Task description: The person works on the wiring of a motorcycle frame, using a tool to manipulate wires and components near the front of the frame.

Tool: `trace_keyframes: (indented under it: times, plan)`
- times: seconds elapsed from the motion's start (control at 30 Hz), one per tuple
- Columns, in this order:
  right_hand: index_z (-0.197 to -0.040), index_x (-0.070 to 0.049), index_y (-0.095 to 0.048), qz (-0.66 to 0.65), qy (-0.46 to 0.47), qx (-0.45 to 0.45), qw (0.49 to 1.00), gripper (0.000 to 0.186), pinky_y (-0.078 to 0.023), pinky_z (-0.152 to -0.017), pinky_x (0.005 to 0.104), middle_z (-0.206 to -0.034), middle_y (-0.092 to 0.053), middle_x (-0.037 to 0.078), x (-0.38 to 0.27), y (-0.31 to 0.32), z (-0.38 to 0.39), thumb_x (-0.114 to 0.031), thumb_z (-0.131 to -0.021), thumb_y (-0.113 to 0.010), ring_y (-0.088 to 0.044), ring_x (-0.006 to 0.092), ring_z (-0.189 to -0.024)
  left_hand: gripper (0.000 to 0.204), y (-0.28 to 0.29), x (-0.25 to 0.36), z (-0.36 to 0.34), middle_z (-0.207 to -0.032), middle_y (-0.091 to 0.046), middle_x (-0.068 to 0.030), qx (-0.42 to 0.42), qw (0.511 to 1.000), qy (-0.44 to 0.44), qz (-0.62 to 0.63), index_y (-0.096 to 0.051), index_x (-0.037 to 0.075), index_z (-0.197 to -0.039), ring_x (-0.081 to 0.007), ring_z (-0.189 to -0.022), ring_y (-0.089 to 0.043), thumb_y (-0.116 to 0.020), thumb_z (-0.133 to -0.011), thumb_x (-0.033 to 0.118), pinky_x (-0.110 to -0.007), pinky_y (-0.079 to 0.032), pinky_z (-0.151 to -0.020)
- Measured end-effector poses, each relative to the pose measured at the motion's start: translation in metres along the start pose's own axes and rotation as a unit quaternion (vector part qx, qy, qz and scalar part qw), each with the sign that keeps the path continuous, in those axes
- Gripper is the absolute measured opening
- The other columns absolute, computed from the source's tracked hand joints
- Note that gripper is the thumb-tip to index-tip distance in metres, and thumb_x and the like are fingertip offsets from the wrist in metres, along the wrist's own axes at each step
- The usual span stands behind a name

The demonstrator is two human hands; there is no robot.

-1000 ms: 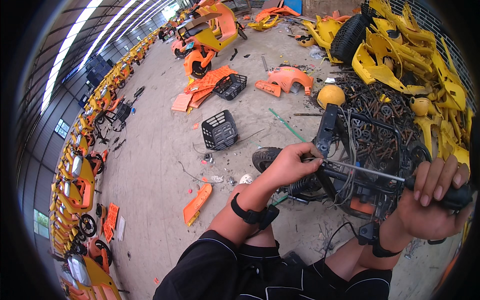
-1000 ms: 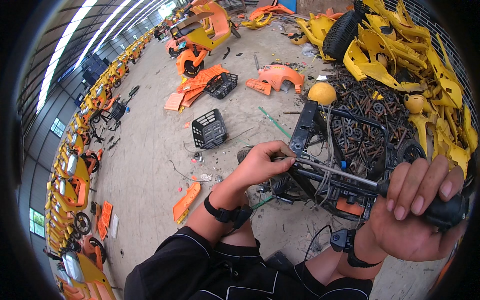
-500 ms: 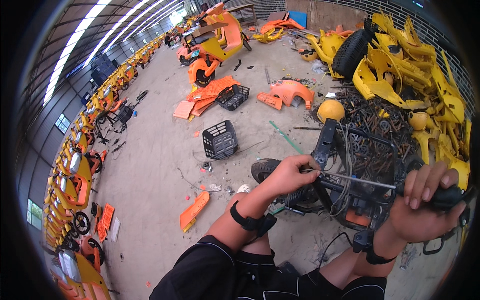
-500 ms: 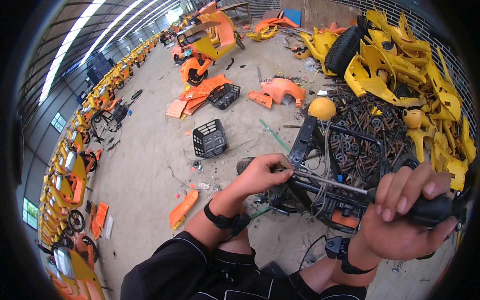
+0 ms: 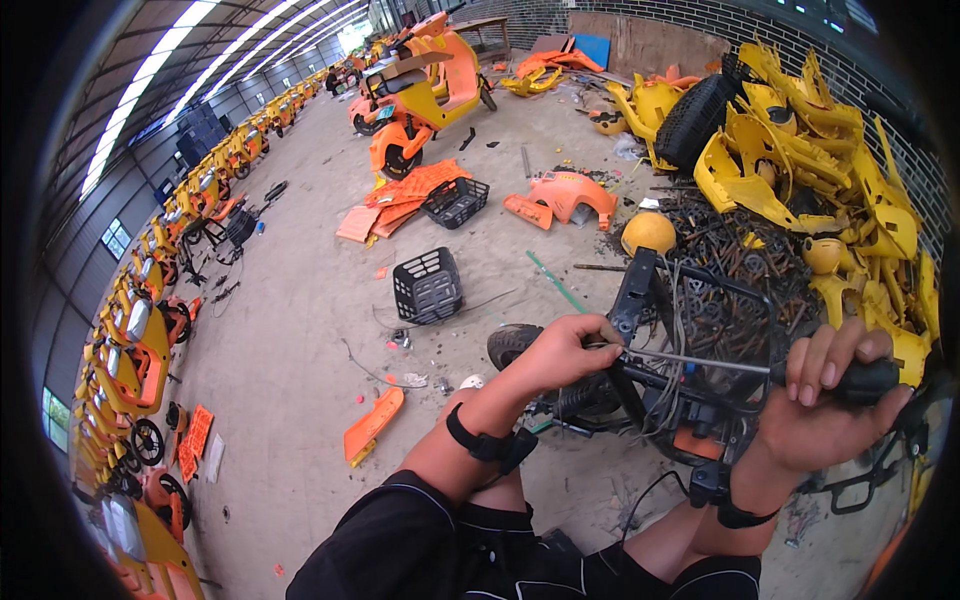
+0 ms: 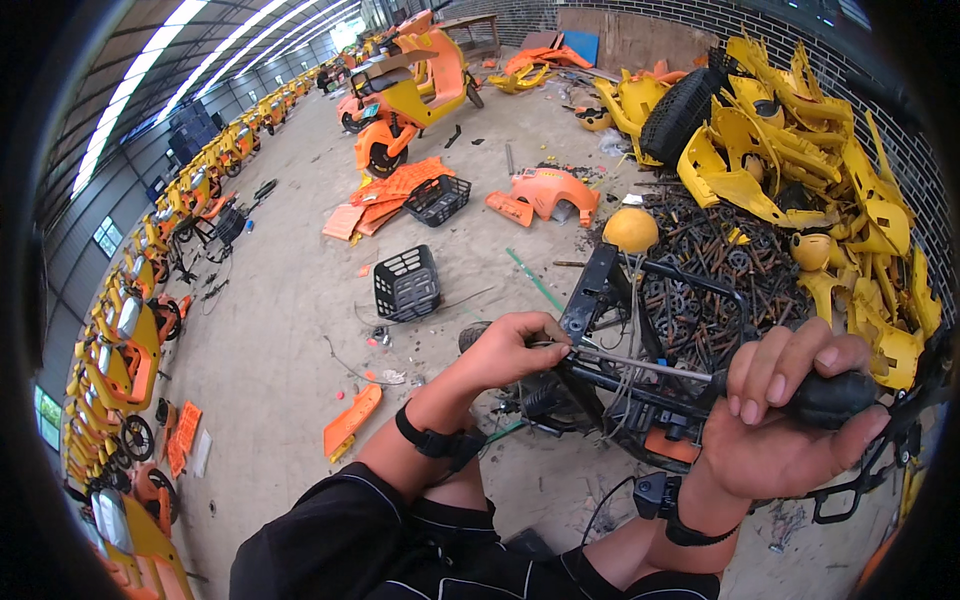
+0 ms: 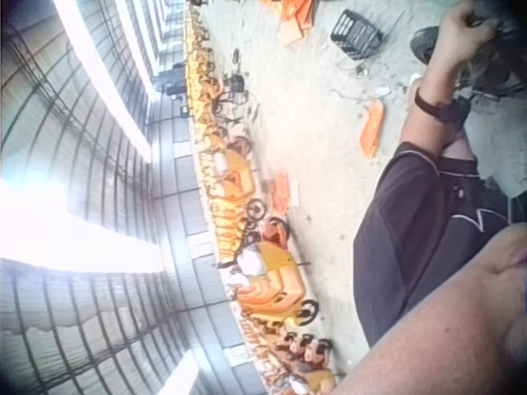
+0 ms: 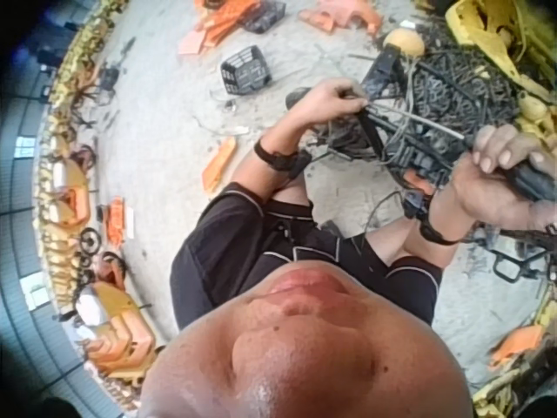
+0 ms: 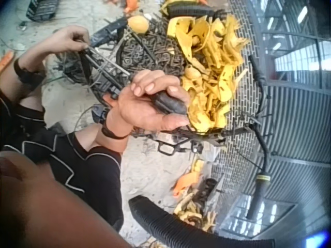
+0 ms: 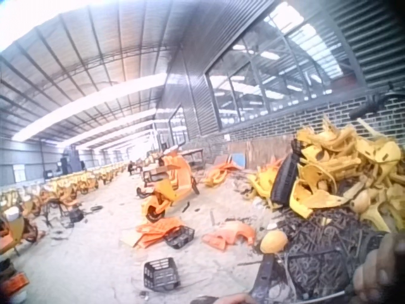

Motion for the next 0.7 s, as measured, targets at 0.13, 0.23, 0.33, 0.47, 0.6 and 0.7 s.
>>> trace_keyframes:
  times: [0.13, 0.23, 0.33, 0.47, 0.6, 0.7]
  plan:
    - [-0.111, -0.003, -0.052, 0.017, 0.001, 0.020, 1.000, 0.055, -0.036, -0.050, 0.0273, -0.079, -0.048, 0.007, 0.000, 0.002, 0.001, -0.057, -0.107, -0.042, -0.044, 0.0140, -0.057, 0.013, 0.000, -0.001, 0.001, -0.084, -0.069, 0.0024, -0.008, 1.000, 0.020, 0.012, -0.074, 0.004, -0.101, -0.0049, -0.074, -0.057, -0.076, -0.092, 0.012, -0.024, -0.047, -0.065]
    - [-0.111, -0.003, -0.053, 0.033, 0.006, 0.021, 0.999, 0.056, -0.036, -0.050, 0.0272, -0.080, -0.048, 0.007, -0.001, 0.002, 0.000, -0.058, -0.108, -0.041, -0.044, 0.0137, -0.057, 0.013, -0.002, 0.000, -0.002, -0.083, -0.067, 0.0032, -0.011, 1.000, 0.011, 0.005, -0.074, 0.004, -0.101, -0.0047, -0.073, -0.056, -0.076, -0.092, 0.012, -0.023, -0.045, -0.064]
    - [-0.111, -0.003, -0.053, 0.012, -0.010, 0.019, 1.000, 0.056, -0.037, -0.050, 0.0272, -0.081, -0.049, 0.007, 0.007, 0.001, 0.000, -0.058, -0.107, -0.043, -0.044, 0.0142, -0.058, 0.013, 0.003, -0.001, 0.003, -0.082, -0.067, 0.0035, -0.004, 1.000, 0.026, -0.002, -0.074, 0.004, -0.101, -0.0044, -0.072, -0.055, -0.076, -0.092, 0.013, -0.023, -0.045, -0.063]
    - [-0.107, -0.004, -0.051, 0.084, -0.056, 0.066, 0.993, 0.057, -0.038, -0.050, 0.0261, -0.079, -0.052, 0.009, 0.041, 0.004, 0.015, -0.060, -0.102, -0.052, -0.046, 0.0142, -0.058, 0.012, 0.001, 0.001, 0.000, -0.081, -0.067, 0.0036, -0.009, 1.000, 0.020, 0.003, -0.074, 0.004, -0.101, -0.0038, -0.073, -0.055, -0.076, -0.092, 0.012, -0.023, -0.045, -0.063]
    - [-0.102, -0.005, -0.050, 0.172, -0.079, 0.044, 0.981, 0.063, -0.038, -0.048, 0.0245, -0.075, -0.051, 0.008, 0.056, -0.011, 0.029, -0.067, -0.096, -0.059, -0.047, 0.0134, -0.057, 0.012, -0.002, -0.003, -0.001, -0.082, -0.067, 0.0036, -0.011, 0.999, -0.020, 0.040, -0.073, 0.004, -0.101, -0.0035, -0.074, -0.055, -0.076, -0.092, 0.012, -0.023, -0.045, -0.064]
    - [-0.103, -0.004, -0.051, 0.074, -0.051, 0.067, 0.994, 0.056, -0.040, -0.049, 0.0272, -0.076, -0.051, 0.008, 0.044, 0.004, 0.016, -0.060, -0.102, -0.054, -0.047, 0.0154, -0.057, 0.012, 0.001, 0.007, 0.001, -0.083, -0.067, 0.0035, -0.013, 1.000, -0.003, -0.021, -0.073, 0.004, -0.102, -0.0037, -0.074, -0.056, -0.076, -0.093, 0.011, -0.023, -0.045, -0.065]
Point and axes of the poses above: each hand's wrist, its own z-axis away from the middle knuckle, its own y-axis out of the back of the hand, x = y × z, the point moved 8 cm from there along -z, towards the middle knuckle
